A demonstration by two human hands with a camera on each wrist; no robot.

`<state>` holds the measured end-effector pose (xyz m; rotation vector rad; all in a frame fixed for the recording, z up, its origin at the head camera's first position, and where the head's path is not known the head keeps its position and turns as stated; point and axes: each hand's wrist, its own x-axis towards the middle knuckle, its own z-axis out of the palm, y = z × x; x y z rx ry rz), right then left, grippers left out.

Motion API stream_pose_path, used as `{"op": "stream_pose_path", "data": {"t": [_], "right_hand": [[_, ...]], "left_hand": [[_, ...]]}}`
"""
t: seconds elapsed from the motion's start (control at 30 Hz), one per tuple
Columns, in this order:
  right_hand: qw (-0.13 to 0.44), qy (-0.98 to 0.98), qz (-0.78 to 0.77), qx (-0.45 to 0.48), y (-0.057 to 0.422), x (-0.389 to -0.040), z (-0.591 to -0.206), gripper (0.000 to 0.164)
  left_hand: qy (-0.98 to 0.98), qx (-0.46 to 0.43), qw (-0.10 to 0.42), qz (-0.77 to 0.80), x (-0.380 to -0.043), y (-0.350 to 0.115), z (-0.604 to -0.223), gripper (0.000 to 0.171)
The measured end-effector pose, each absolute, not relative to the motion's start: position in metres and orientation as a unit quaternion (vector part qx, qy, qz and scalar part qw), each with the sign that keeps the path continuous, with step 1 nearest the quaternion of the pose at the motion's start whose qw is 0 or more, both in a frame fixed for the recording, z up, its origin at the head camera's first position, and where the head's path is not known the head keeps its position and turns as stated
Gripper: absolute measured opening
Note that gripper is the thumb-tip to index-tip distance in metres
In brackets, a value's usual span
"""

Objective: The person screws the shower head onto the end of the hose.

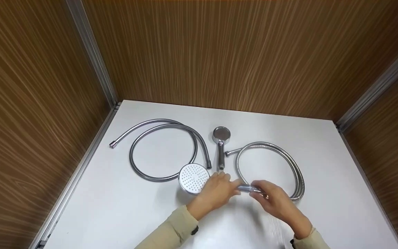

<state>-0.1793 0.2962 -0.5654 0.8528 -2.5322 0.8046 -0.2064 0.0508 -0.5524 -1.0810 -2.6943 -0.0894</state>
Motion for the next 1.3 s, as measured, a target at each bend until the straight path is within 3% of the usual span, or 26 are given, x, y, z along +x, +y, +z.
{"op": "stream_pose_path", "data": {"t": [0.37,0.63,1.3], "right_hand": [[0.173,-0.897,0.285,0.290,0.2979,-0.1813,-0.5663,0.041],[0.195,-0.893,0.270,0.304,0.2978,-0.1836,-0.5665,0.040],[0.180,-0.891,0.279,0.310,0.2992,-0.1808,-0.5658,0.029]], "left_hand": [[-0.923,-0.369,0.105,-0.031,-0.2072,0.0556,-0.5532,0.030],[-0.924,-0.368,0.103,-0.029,-0.2071,0.0554,-0.5531,0.030],[-0.922,-0.369,0.114,-0.031,-0.2065,0.0548,-0.5545,0.029]]}}
